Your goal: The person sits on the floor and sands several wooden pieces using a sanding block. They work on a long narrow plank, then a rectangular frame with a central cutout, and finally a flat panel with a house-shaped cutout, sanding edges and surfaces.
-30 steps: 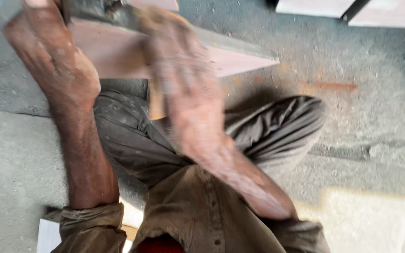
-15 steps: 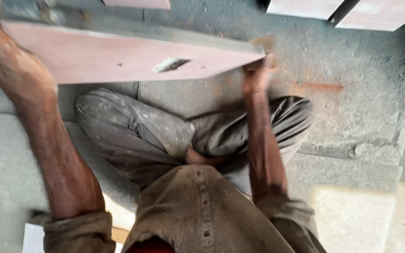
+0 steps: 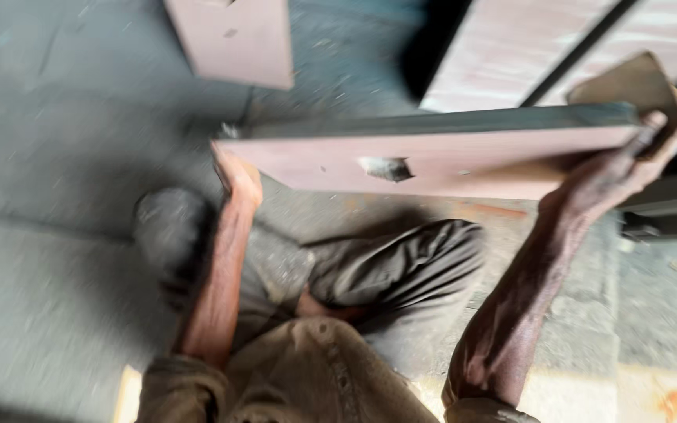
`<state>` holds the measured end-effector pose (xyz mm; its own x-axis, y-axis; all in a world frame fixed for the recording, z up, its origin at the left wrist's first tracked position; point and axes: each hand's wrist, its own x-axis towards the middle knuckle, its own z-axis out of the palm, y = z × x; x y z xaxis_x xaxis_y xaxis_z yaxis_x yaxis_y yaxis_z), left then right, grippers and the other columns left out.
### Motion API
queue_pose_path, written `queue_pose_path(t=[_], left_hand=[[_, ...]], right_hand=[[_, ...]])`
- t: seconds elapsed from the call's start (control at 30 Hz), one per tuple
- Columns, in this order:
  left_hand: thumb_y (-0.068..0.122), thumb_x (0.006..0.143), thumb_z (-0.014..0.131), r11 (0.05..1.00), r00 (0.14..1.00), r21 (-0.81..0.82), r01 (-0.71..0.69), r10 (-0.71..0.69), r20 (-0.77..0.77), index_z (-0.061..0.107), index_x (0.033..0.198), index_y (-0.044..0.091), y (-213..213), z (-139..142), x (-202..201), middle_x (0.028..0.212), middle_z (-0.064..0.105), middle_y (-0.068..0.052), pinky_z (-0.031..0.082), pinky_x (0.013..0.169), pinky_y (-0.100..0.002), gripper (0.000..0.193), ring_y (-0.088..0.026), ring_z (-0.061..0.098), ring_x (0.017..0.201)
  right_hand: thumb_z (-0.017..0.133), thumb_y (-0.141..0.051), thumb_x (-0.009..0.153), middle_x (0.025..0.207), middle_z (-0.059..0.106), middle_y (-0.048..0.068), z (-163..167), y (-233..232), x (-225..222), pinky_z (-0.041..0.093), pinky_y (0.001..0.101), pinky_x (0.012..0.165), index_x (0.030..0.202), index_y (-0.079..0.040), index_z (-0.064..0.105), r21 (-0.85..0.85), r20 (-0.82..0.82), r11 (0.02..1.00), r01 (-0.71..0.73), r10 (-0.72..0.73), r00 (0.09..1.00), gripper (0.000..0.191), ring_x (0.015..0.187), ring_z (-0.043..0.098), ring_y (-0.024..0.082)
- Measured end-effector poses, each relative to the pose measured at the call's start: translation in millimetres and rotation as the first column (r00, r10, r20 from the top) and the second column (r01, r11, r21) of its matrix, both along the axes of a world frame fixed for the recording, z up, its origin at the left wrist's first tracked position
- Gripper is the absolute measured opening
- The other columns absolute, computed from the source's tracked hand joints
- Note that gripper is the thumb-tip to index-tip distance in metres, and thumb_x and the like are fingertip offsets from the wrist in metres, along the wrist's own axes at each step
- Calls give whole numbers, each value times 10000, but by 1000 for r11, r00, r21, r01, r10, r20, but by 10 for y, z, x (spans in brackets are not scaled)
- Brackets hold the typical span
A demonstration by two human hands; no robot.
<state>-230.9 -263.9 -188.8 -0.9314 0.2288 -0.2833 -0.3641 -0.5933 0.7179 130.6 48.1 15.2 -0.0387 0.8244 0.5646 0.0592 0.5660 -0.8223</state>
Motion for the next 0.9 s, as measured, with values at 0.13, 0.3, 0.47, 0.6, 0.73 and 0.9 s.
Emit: queue_pose_path(t=[0.13,0.3,0.47,0.6,0.73,0.9], left_hand=[[525,1054,298,920,939,239,310,-336,76,381,1575,87,532,-269,335,1638,411,-99,264,1263,-503,686,-289,399,1497],[537,1026,327,847,868,327,420,-480,127,465,1507,72,722,-142,550,1591,458,-141,297,1238,-549,683,-315,448,1460],[581,994,423,885,991,-465,36,-92,-99,551,1415,33,651,804,739,1514,492,-203,326,1224,-570,703,-324,465,1450],[569,1114,443,928,476,-370,31,-339,-811,530,1477,41,770,1945,1208,1488,527,-163,335,1297,-493,647,-267,477,1447],[485,1119,540,928,315,-357,-108,-308,-898,405,1499,36,1059,2638,1591,1433,526,-121,406,1210,-417,604,-236,516,1340],[449,1026,731,972,384,-227,-56,-189,-904,485,1305,79,1009,2773,1319,1120,564,-34,518,961,-376,524,-156,573,1012]], right_hand=[[357,-282,1285,1619,491,193,368,-134,15,539,569,1215,1579,-138,443,339,292,938,69,-174,940,339,1511,548,410],[363,-182,1276,1661,492,218,442,-235,-157,569,520,1176,1561,-122,385,279,298,957,81,-167,940,292,1509,579,391],[393,-137,1242,1654,468,257,696,-541,-422,640,502,1077,1542,-111,308,226,358,971,74,-154,921,312,1385,671,338],[378,-210,1153,1591,552,160,952,-965,-765,636,491,718,1571,-163,238,-118,504,982,150,-71,861,444,984,719,314],[365,-205,1258,1610,507,225,1073,-1376,-907,580,477,1059,1631,-130,230,201,437,971,-125,25,899,404,1343,593,327],[525,-373,1267,1547,531,224,957,-1433,-145,625,453,1110,1533,-101,472,409,482,910,-73,-147,864,385,1391,671,359]])
